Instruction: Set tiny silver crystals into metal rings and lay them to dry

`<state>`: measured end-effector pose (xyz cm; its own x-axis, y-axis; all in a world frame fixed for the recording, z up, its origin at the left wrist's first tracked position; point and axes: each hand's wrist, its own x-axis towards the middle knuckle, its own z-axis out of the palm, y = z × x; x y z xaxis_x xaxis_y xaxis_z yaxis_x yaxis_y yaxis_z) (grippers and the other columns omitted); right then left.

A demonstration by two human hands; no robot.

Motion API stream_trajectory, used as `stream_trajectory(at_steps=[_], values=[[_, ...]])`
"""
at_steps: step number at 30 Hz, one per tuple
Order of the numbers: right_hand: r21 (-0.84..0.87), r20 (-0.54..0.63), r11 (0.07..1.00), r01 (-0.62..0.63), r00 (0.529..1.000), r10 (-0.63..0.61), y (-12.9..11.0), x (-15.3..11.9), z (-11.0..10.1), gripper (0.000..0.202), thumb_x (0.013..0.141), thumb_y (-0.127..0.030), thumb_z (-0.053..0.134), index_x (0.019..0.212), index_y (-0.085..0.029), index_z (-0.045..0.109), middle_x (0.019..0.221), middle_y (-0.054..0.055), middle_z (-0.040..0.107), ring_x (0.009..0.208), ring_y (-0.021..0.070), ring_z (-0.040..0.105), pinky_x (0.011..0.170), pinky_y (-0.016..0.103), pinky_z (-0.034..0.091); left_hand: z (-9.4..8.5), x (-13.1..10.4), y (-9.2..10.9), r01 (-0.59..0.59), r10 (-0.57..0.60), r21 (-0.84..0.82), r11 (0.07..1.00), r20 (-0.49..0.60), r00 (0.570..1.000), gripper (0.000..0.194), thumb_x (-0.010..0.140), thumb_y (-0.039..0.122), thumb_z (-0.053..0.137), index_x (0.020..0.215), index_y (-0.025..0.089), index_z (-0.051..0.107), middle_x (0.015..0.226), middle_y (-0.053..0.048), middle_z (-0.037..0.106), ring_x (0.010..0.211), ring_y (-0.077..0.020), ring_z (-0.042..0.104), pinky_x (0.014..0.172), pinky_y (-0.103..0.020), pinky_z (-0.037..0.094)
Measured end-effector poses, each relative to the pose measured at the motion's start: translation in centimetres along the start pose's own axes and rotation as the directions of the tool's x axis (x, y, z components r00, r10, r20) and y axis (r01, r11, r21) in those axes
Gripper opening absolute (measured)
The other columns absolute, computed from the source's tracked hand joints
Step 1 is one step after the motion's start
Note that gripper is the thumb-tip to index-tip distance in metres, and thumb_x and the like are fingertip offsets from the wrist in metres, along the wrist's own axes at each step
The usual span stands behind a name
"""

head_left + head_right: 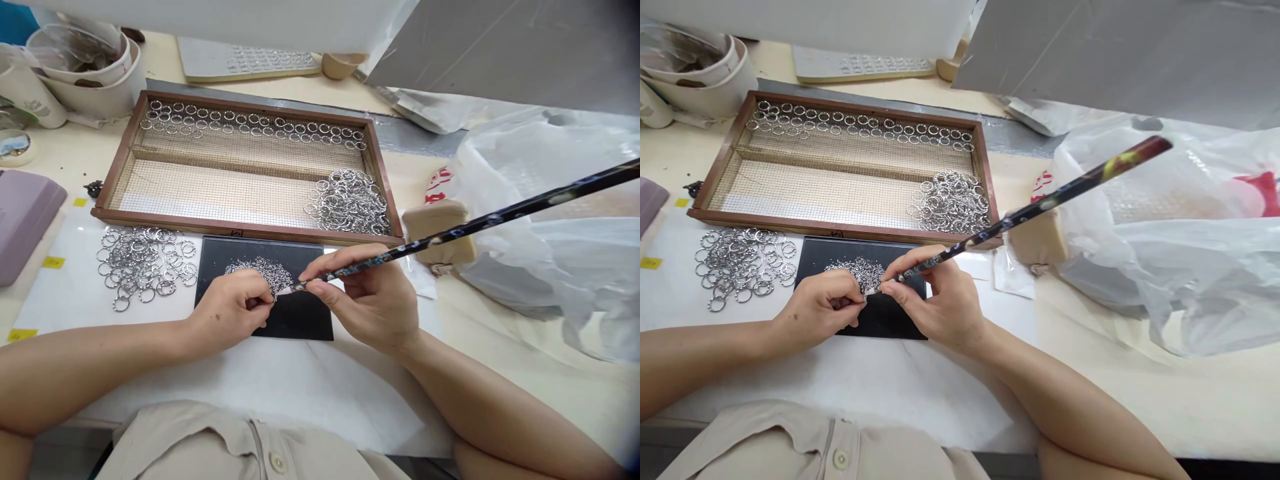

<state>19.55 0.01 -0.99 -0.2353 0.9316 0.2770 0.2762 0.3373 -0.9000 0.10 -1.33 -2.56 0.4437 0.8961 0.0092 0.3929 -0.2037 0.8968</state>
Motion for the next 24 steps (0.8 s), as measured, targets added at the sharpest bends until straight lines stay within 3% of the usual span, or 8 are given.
stream_trajectory(at_steps=[17,24], values=[[-0.026,0.005,0.999,0.044,0.999,-0.044,-0.07,-0.04,0.05,0.014,0.079,-0.022,0.064,0.086,-0.026,0.052,0.077,0.001,0.064,0.072,0.0175,0.065,0.061,0.035,0.054,0.05,-0.03,-0.18,-0.009,0.009,0.023,1.000,0.003,1.000,0.017,0.070,-0.001,0.053,0.063,0.015,0.054,0.058,0.004,0.052,0.059,-0.0064,0.052,0.055,-0.017,0.039],[0.036,-0.058,0.996,0.078,0.995,-0.076,-0.19,0.36,-0.24,0.022,0.078,-0.014,0.063,0.085,-0.026,0.047,0.074,-0.001,0.064,0.070,0.0157,0.065,0.058,0.031,0.052,0.09,0.00,-0.05,-0.012,0.012,0.004,1.000,-0.005,1.000,0.018,0.070,0.000,0.052,0.060,0.015,0.054,0.059,0.004,0.051,0.059,-0.0068,0.051,0.054,-0.017,0.039]])
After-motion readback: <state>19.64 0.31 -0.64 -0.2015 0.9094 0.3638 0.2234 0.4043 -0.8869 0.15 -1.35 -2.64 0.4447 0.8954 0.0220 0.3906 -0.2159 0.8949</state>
